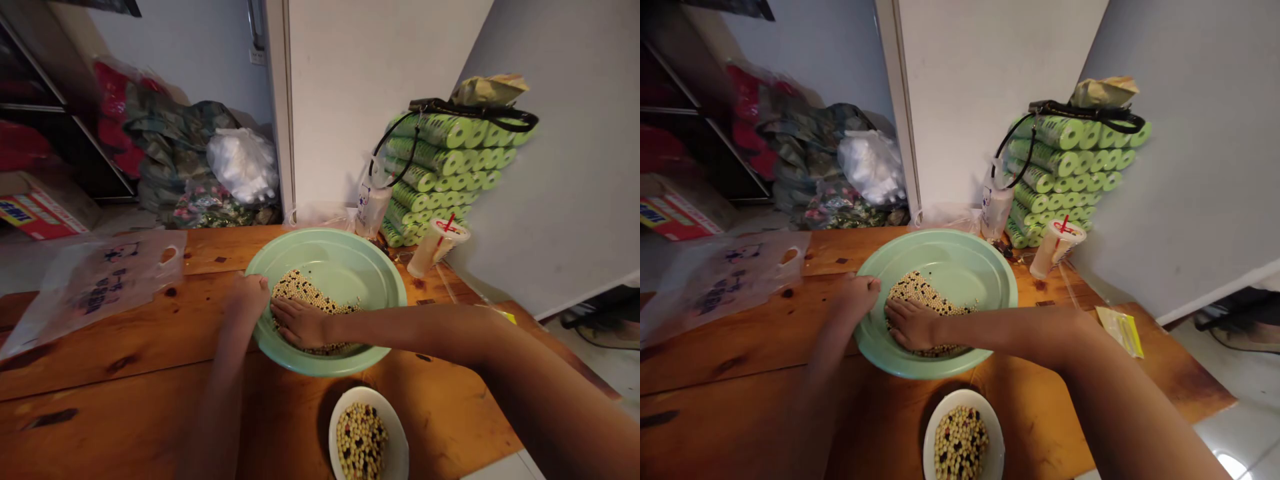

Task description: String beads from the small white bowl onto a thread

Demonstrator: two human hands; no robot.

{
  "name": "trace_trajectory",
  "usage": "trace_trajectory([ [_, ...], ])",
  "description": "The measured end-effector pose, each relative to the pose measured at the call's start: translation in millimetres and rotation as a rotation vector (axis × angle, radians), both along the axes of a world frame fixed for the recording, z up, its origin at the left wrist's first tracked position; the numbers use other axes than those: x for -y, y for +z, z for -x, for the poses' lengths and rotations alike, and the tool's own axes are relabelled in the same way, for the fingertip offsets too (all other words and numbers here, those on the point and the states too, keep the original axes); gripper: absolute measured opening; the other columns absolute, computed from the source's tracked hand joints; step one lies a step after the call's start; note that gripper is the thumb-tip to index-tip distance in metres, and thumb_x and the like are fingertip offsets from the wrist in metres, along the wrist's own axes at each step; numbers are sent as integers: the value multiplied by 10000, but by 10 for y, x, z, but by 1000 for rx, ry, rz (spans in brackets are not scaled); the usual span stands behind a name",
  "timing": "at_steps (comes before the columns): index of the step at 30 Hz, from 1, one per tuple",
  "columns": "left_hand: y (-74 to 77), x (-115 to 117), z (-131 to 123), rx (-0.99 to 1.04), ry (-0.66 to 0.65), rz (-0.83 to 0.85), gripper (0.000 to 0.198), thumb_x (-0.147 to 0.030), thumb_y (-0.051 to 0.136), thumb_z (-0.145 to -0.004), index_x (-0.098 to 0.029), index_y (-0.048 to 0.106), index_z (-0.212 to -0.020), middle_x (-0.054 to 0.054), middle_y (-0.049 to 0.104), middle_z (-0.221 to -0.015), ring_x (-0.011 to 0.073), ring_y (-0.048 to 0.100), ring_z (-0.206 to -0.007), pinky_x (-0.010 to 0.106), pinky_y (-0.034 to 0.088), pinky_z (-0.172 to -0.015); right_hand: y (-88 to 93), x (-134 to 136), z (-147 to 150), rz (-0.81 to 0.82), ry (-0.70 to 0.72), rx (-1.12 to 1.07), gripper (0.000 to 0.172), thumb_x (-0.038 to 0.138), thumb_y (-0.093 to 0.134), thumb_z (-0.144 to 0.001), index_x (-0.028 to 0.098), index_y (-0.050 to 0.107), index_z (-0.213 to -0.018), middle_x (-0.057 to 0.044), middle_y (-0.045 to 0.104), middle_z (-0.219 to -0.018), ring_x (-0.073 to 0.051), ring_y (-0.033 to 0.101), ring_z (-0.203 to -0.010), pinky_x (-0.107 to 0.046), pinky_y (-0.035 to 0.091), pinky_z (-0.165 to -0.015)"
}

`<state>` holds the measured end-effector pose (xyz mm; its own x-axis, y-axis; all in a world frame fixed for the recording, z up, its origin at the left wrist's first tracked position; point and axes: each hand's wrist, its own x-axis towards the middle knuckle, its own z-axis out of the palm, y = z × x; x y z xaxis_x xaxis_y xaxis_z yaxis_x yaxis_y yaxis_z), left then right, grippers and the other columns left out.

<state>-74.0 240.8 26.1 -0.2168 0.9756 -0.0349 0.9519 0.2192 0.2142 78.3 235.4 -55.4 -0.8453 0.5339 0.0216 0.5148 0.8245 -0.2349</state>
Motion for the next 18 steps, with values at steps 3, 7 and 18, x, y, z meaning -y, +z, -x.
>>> trace_trajectory([
  [3, -9, -2, -2, 4, 8, -4, 421, -314, 331, -908, -154, 713, -984, 191, 613, -1136, 295, 663, -895, 371, 499, -749, -33, -25, 6, -8, -34, -18, 616, 358, 330, -967, -2, 277, -1464, -206, 233, -1556, -272, 155, -1454, -433, 148, -1180],
  [7, -23, 3, -1, 12, 6, -26, 422, -315, 329, -907, -157, 710, -996, 187, 615, -1135, 297, 659, -910, 363, 498, -748, -52, -72, 19, -7, -81, -19, 627, 386, 307, -972, 9, 269, -1472, -191, 224, -1563, -264, 135, -1459, -436, 117, -1183],
  [18, -12, -18, -7, 29, 12, -25, 414, -298, 350, -903, -149, 712, -1036, 193, 647, -1105, 286, 657, -929, 346, 499, -771, -111, -392, -130, 82, -236, -33, 552, 371, 249, -995, 165, 247, -1507, -52, 238, -1579, -222, 150, -1459, -456, 71, -1180],
])
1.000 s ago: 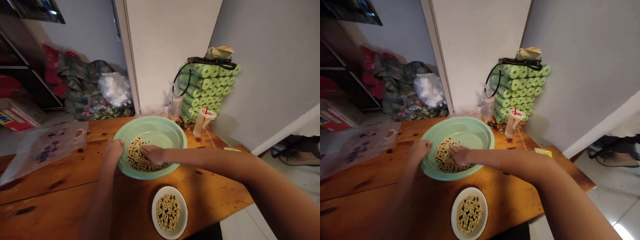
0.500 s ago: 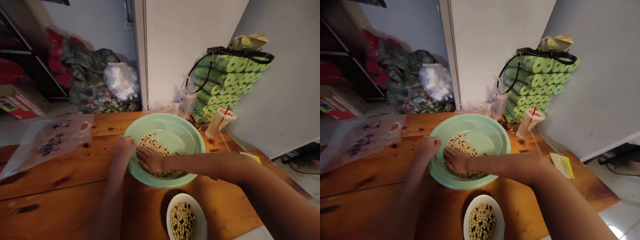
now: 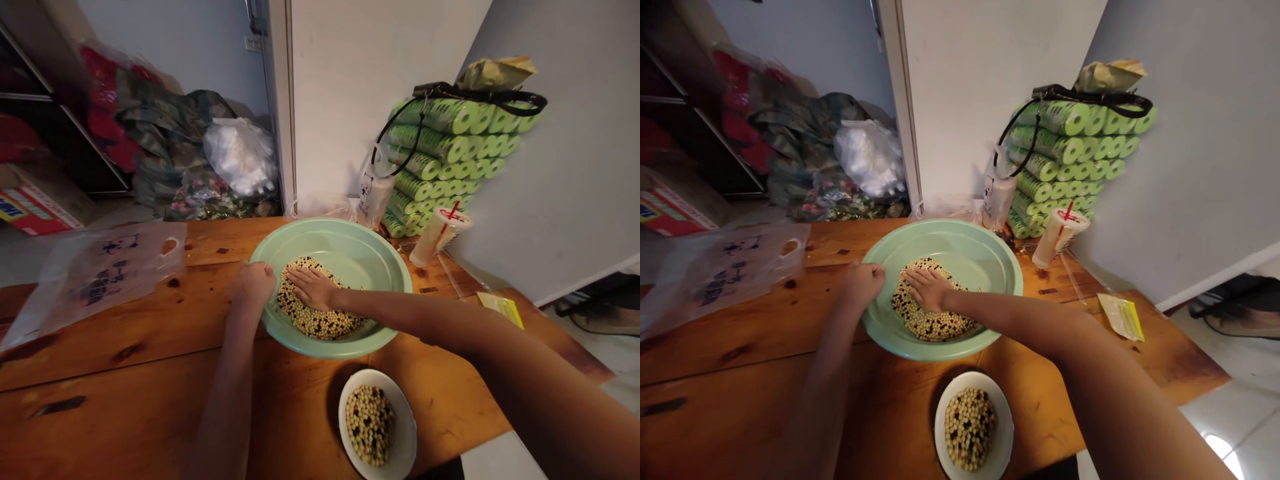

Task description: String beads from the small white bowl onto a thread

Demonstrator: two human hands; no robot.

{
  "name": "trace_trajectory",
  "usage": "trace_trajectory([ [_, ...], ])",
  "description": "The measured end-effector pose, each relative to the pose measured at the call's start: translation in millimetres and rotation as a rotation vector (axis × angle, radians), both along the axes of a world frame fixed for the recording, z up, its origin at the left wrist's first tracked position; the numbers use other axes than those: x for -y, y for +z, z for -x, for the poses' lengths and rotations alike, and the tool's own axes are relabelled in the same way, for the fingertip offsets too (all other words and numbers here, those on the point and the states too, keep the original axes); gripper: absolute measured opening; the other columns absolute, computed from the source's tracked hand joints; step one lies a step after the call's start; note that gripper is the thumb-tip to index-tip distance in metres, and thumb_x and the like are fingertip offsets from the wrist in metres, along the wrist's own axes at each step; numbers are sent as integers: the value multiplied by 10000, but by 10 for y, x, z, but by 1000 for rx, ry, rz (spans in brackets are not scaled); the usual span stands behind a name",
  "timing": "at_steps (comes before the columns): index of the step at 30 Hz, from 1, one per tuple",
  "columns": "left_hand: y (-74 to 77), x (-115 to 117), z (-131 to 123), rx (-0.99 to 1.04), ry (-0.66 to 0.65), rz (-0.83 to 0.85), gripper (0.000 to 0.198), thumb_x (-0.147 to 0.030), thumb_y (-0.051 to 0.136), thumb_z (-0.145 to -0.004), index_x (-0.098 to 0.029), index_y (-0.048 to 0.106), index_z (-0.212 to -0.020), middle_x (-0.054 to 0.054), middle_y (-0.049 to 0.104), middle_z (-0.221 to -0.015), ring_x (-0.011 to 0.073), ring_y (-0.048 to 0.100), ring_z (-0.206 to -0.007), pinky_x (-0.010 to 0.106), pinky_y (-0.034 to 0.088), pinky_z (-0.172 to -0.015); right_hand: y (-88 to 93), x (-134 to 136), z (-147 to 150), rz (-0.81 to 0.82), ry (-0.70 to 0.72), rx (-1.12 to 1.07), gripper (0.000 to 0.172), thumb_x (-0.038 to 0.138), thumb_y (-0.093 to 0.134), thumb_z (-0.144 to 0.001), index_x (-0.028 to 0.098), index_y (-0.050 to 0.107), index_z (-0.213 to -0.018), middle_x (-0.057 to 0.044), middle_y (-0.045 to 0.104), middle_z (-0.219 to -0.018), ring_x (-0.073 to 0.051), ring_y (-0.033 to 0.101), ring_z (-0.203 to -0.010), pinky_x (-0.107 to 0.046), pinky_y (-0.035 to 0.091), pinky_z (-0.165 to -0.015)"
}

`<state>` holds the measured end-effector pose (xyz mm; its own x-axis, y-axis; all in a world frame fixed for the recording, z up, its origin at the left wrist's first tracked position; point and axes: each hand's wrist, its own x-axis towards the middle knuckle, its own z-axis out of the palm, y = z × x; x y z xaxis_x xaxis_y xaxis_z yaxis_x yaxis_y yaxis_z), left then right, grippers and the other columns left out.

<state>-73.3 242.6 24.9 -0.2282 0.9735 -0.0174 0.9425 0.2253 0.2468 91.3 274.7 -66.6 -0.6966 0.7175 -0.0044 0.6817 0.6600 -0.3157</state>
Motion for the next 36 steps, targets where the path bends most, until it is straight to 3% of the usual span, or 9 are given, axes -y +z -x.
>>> trace_trajectory([
  [3, 7, -1, 7, 2, -6, 11, 416, -313, 353, -902, -155, 709, -1048, 193, 652, -1102, 294, 656, -935, 353, 500, -768, 48, -147, -37, 54, -33, -31, 521, 376, 251, -1006, 204, 278, -1497, -42, 281, -1566, -204, 189, -1450, -442, 113, -1178],
  [6, 3, 0, 15, 9, -7, 13, 424, -328, 349, -902, -157, 703, -1060, 206, 631, -1130, 308, 655, -931, 375, 501, -754, 154, -325, -87, 86, -103, -73, 523, 420, 321, -1003, 196, 312, -1476, -109, 306, -1550, -260, 303, -1405, -513, 212, -1138],
  [9, -3, -1, 16, 19, -7, 5, 429, -321, 340, -901, -161, 702, -1066, 216, 617, -1139, 325, 651, -947, 396, 498, -757, 215, -396, -148, 89, -132, -93, 559, 461, 426, -967, 207, 338, -1458, -125, 301, -1546, -303, 323, -1388, -569, 222, -1117],
  [16, 2, -7, 6, 30, 0, 4, 424, -311, 342, -897, -151, 703, -1053, 224, 621, -1130, 331, 651, -950, 400, 501, -763, 19, -152, -113, 51, -79, -15, 530, 375, 251, -999, 232, 236, -1510, -18, 242, -1576, -193, 164, -1457, -470, 88, -1179],
  [22, 18, 9, 4, 19, -8, 7, 423, -312, 336, -900, -157, 701, -1047, 213, 623, -1129, 318, 651, -959, 386, 498, -771, -17, -197, -13, -12, -80, 21, 554, 351, 258, -983, 191, 226, -1513, -18, 199, -1588, -179, 151, -1459, -412, 60, -1185],
  [36, 38, 14, 3, -6, -14, 4, 422, -314, 338, -899, -161, 704, -1045, 196, 643, -1111, 309, 660, -931, 382, 497, -766, -124, 39, 319, -35, -436, 35, 609, 377, 223, -976, 62, 241, -1497, -132, 171, -1585, -249, 92, -1468, -462, 71, -1169],
])
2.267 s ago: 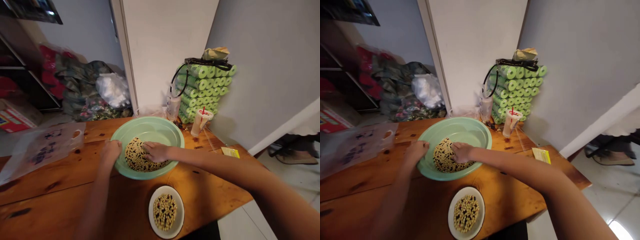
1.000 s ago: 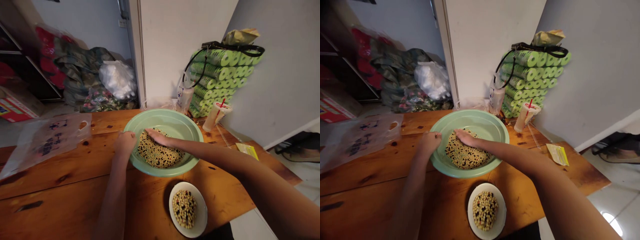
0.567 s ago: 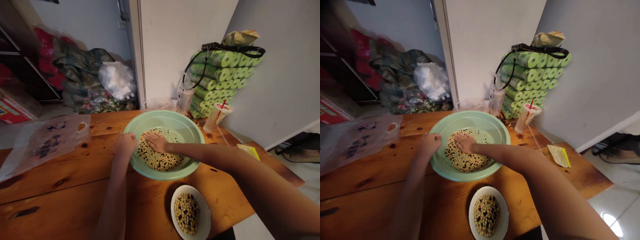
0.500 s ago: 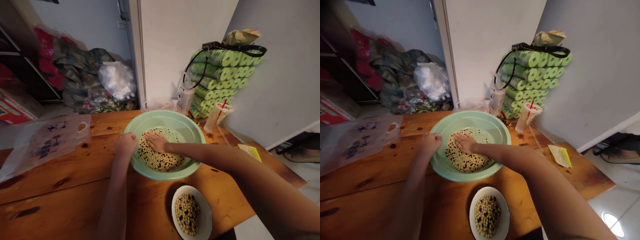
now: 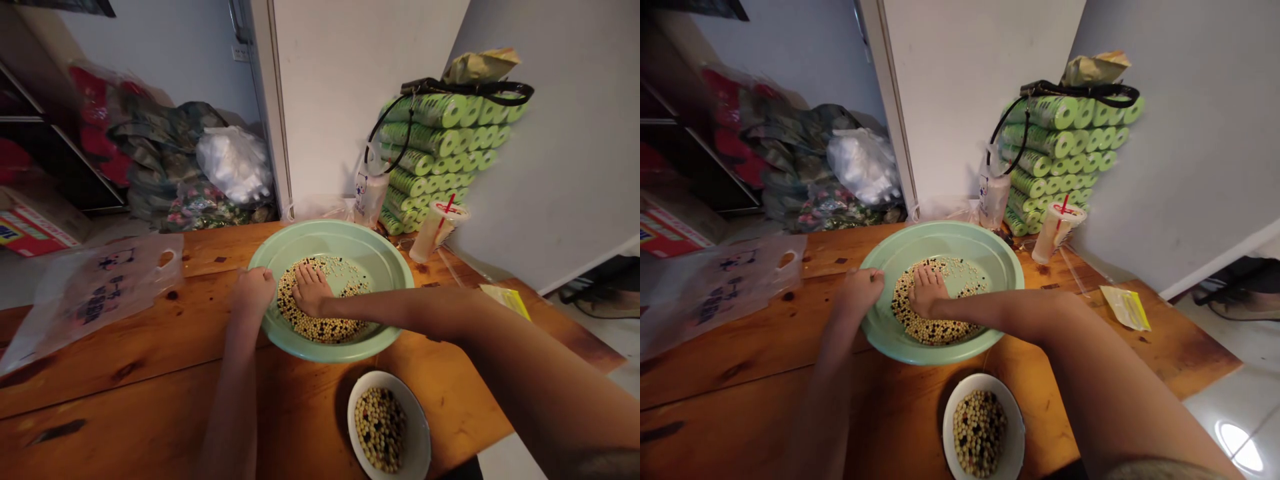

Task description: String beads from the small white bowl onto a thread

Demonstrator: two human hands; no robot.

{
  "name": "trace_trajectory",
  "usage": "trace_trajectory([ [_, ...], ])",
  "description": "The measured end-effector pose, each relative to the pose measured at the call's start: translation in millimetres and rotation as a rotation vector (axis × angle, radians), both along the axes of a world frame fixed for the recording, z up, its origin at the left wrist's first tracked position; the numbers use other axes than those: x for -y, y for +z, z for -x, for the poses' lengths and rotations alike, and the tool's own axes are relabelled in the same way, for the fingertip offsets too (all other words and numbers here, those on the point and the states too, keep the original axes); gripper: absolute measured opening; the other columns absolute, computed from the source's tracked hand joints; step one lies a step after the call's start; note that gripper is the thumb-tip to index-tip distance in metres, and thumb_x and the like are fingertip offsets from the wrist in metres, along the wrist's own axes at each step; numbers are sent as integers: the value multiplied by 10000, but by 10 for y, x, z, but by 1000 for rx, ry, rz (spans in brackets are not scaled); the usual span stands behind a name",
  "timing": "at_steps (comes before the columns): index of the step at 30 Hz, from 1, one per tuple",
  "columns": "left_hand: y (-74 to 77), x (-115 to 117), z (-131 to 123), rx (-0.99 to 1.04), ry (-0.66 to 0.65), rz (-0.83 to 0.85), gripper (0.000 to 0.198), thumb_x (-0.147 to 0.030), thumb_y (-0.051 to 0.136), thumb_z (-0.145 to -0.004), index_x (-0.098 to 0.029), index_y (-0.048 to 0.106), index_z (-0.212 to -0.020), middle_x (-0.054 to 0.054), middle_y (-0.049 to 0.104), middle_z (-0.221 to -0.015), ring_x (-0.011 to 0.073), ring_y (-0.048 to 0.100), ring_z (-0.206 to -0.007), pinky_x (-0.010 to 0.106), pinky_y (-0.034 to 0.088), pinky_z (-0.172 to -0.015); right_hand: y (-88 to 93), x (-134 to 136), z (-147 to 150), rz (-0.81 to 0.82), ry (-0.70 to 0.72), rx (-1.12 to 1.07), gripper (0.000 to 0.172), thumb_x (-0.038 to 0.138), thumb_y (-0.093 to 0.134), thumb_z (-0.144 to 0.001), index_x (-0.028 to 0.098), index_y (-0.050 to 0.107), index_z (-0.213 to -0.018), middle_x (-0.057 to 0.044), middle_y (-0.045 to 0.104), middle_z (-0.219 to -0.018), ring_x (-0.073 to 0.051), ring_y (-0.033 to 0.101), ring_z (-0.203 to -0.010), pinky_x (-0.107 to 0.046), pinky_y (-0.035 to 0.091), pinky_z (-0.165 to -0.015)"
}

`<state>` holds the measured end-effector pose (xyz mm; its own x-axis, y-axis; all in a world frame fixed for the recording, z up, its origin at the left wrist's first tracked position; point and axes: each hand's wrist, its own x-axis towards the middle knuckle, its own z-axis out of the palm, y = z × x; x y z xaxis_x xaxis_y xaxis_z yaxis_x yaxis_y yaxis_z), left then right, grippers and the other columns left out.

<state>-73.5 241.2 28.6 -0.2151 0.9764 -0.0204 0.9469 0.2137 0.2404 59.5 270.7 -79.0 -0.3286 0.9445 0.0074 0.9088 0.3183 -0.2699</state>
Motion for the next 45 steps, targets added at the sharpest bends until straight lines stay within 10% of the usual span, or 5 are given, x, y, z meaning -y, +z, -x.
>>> trace_trajectory([
  [17, -27, -23, 18, -23, -20, -10, 436, -308, 321, -892, -145, 703, -1026, 207, 668, -1086, 326, 655, -973, 380, 507, -770, 29, -2, 96, -27, 158, -7, 623, 397, 251, -980, 35, 252, -1487, -147, 174, -1582, -238, 79, -1469, -399, 79, -1183],
  [32, -39, -26, 25, -3, -13, -5, 430, -325, 339, -888, -156, 689, -1073, 208, 676, -1095, 346, 653, -1003, 405, 510, -791, 20, -298, -732, -16, 4, -17, 505, 388, 532, -933, 205, 428, -1392, -115, 325, -1519, -330, 329, -1364, -596, 241, -1093],
  [45, -68, -44, 22, 27, -12, -32, 422, -316, 345, -889, -158, 697, -1061, 207, 680, -1091, 345, 656, -995, 399, 507, -778, -6, 128, -250, -74, 37, -33, 469, 360, 543, -932, 207, 457, -1366, -113, 368, -1490, -320, 380, -1329, -583, 289, -1074],
])
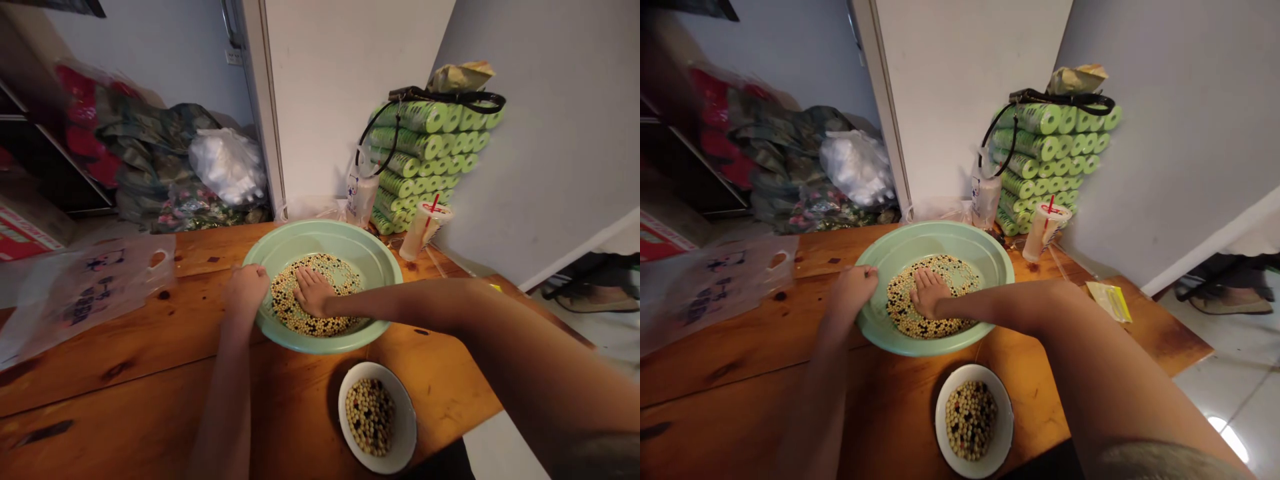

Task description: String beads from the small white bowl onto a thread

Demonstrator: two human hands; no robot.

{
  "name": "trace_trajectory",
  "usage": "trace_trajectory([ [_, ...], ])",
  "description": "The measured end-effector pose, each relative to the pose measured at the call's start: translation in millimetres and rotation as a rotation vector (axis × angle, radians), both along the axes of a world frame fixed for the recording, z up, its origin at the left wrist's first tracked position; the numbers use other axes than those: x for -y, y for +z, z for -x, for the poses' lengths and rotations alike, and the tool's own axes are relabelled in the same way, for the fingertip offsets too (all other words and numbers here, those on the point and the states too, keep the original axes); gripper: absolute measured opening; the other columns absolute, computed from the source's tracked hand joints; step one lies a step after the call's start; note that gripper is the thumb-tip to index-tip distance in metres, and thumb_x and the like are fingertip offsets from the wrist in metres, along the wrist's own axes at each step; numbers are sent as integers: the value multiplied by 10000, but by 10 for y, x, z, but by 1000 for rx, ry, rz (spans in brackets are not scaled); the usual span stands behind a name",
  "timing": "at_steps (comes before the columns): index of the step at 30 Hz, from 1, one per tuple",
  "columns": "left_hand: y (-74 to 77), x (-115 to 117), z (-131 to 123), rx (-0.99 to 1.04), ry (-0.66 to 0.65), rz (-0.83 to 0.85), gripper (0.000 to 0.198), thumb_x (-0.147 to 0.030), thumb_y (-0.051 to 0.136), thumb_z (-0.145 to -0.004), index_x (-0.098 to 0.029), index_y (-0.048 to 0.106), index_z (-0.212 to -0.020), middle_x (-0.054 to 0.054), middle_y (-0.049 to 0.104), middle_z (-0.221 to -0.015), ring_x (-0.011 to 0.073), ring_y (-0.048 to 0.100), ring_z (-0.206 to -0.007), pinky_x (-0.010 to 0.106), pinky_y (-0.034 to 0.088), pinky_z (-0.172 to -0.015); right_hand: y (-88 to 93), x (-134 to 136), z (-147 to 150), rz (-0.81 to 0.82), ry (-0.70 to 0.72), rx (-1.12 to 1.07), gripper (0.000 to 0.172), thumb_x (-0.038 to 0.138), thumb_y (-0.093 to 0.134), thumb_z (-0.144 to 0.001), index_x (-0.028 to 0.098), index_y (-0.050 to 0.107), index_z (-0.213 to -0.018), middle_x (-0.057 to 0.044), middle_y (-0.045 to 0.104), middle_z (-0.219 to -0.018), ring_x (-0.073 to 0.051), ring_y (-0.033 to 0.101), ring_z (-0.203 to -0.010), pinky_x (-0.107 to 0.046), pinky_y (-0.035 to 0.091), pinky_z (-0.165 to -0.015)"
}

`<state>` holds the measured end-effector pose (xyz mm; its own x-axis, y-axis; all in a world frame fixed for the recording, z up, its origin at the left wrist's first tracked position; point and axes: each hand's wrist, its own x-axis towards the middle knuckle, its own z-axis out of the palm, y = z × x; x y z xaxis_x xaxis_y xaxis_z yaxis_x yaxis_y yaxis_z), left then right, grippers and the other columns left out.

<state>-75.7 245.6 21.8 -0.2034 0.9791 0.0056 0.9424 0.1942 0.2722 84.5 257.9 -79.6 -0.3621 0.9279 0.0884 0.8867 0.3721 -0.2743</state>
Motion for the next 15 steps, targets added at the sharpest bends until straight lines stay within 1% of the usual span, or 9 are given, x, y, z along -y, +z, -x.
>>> trace_trajectory([
  [4, 1, 2, 2, 2, 3, -1, 416, -306, 345, -894, -156, 706, -1038, 214, 670, -1106, 327, 661, -984, 389, 506, -789, 27, -127, 53, -22, 38, -10, 444, 344, 559, -925, 198, 484, -1337, -114, 420, -1447, -310, 440, -1279, -567, 352, -1038],
  [7, 2, 5, 0, 3, 6, -1, 405, -304, 361, -893, -153, 704, -1045, 213, 671, -1104, 319, 664, -974, 379, 509, -781, 30, -272, -6, -26, -11, -8, 441, 344, 557, -927, 197, 485, -1336, -114, 423, -1445, -308, 442, -1278, -566, 353, -1038],
  [11, 2, 4, 1, 9, 5, 2, 403, -316, 366, -895, -156, 699, -1057, 208, 672, -1105, 317, 669, -963, 378, 512, -771, 19, -373, -159, -10, -170, 9, 469, 361, 543, -932, 204, 458, -1366, -114, 366, -1491, -323, 368, -1338, -588, 277, -1078],
  [15, -1, 4, 7, 17, 1, 1, 407, -316, 357, -898, -159, 696, -1059, 204, 676, -1090, 322, 668, -969, 382, 511, -776, -12, -282, -193, 24, -288, 27, 530, 412, 505, -941, 205, 400, -1417, -112, 285, -1545, -330, 252, -1405, -596, 154, -1120],
])
